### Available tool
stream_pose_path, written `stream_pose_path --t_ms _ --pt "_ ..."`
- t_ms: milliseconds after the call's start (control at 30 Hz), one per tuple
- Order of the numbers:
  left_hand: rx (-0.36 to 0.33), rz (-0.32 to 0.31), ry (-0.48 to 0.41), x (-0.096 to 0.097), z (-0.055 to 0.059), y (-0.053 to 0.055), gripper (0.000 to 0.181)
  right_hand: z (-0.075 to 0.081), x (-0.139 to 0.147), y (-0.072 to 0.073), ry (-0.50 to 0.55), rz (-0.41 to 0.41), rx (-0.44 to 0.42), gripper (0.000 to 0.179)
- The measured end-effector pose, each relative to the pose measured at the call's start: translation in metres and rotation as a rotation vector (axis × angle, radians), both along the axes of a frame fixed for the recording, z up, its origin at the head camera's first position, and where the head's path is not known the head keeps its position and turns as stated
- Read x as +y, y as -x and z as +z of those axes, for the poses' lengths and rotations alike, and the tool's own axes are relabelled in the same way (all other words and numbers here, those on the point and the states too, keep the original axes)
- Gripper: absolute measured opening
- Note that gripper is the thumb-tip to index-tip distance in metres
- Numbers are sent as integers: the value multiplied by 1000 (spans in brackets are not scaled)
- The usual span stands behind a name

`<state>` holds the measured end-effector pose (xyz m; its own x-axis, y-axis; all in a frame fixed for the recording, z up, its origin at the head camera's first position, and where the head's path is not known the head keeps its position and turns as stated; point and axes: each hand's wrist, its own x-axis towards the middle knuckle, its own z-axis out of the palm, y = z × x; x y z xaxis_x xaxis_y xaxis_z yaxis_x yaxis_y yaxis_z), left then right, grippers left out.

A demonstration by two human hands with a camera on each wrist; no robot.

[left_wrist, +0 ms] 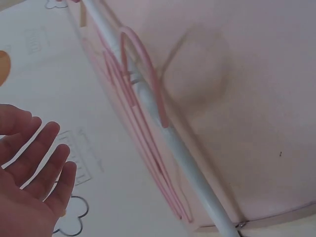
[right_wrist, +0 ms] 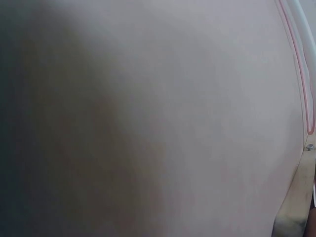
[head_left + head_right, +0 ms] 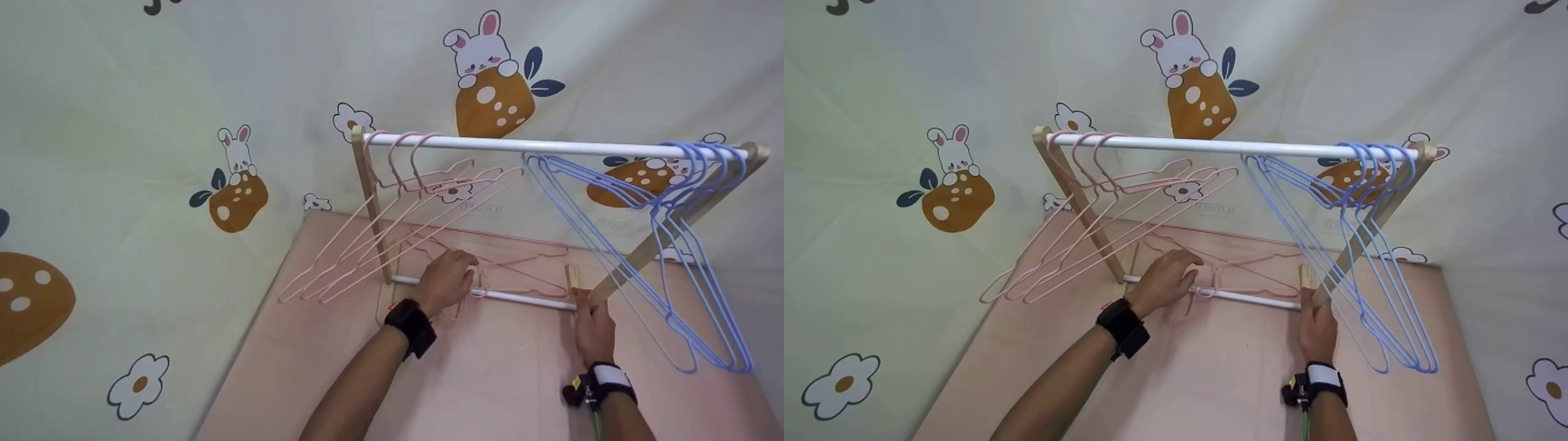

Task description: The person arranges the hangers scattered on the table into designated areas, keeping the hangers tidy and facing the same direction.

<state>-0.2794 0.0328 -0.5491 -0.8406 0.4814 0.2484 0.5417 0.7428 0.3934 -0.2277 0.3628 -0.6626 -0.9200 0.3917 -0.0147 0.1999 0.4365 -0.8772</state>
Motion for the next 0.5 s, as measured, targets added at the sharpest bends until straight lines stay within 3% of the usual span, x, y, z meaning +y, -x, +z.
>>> stream_pose_path --t_ms 200,500 --pt "-63 -39 58 15 -12 17 24 3 -1 0 -23 -8 42 55" --pt "-105 -71 41 26 -27 26 28 -1 -2 0 -20 -10 40 53"
